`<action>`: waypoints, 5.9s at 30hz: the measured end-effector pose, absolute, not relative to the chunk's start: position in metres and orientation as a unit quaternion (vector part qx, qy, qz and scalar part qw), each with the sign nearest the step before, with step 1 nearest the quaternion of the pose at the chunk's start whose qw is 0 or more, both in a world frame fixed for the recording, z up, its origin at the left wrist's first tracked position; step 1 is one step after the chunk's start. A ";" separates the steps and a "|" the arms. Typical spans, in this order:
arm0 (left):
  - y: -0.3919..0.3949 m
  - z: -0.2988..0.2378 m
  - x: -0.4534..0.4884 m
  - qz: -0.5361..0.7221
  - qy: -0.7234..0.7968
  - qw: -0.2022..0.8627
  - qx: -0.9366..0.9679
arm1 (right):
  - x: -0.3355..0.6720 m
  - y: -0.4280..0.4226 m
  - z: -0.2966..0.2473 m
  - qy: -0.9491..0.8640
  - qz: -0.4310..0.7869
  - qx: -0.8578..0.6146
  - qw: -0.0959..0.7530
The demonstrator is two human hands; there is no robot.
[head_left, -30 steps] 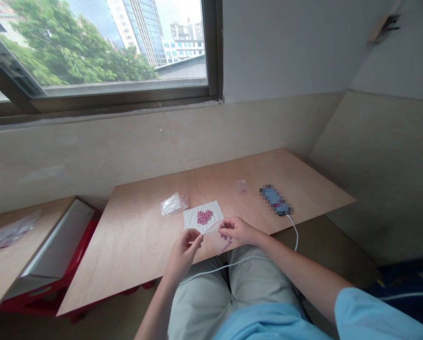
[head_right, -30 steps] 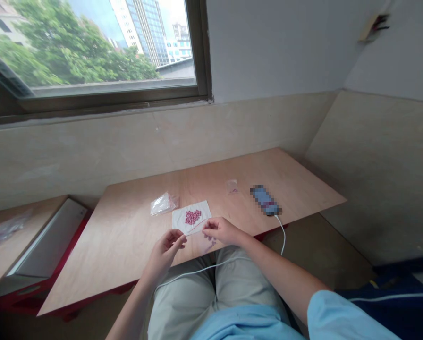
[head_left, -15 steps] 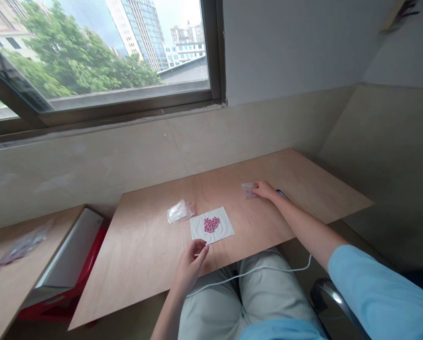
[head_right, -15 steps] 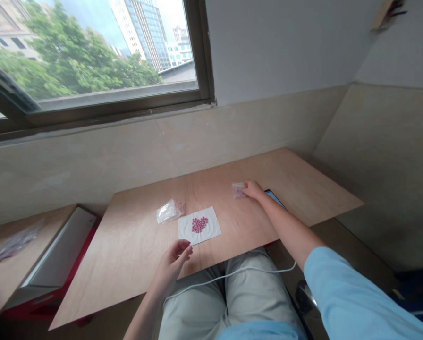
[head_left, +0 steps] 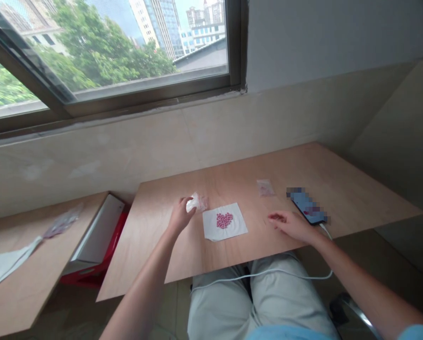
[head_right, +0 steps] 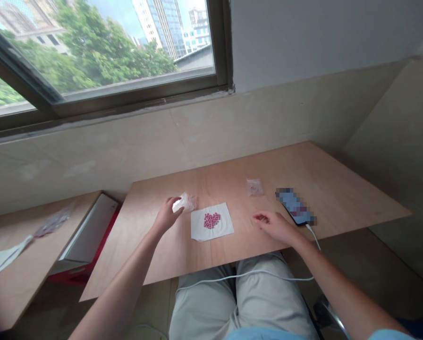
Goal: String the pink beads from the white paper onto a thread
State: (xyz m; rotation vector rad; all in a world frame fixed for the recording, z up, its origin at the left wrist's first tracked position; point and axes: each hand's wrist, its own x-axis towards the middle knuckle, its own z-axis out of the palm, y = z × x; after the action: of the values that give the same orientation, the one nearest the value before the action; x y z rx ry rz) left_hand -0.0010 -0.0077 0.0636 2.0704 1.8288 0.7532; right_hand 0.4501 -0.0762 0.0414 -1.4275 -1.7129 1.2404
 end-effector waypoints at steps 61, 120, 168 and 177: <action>-0.130 0.055 0.078 0.221 0.580 0.207 0.757 | 0.322 -0.125 0.052 -0.817 0.409 -0.313 0.260; -0.132 0.028 0.081 0.427 0.599 0.313 0.600 | 0.254 -0.015 0.026 -0.786 0.221 -0.523 0.245; -0.129 0.025 0.073 0.465 0.587 0.339 0.569 | 0.260 -0.003 0.022 -0.853 0.206 -0.448 0.168; -0.129 0.023 0.072 0.460 0.592 0.341 0.568 | 0.253 0.012 0.031 -0.875 0.220 -0.411 0.135</action>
State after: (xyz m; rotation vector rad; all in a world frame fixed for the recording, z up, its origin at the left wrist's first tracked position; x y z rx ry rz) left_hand 0.0723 -0.1293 0.0233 1.4778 1.5393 1.1969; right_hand 0.2534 0.0125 0.0315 -1.1904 -2.5341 0.6367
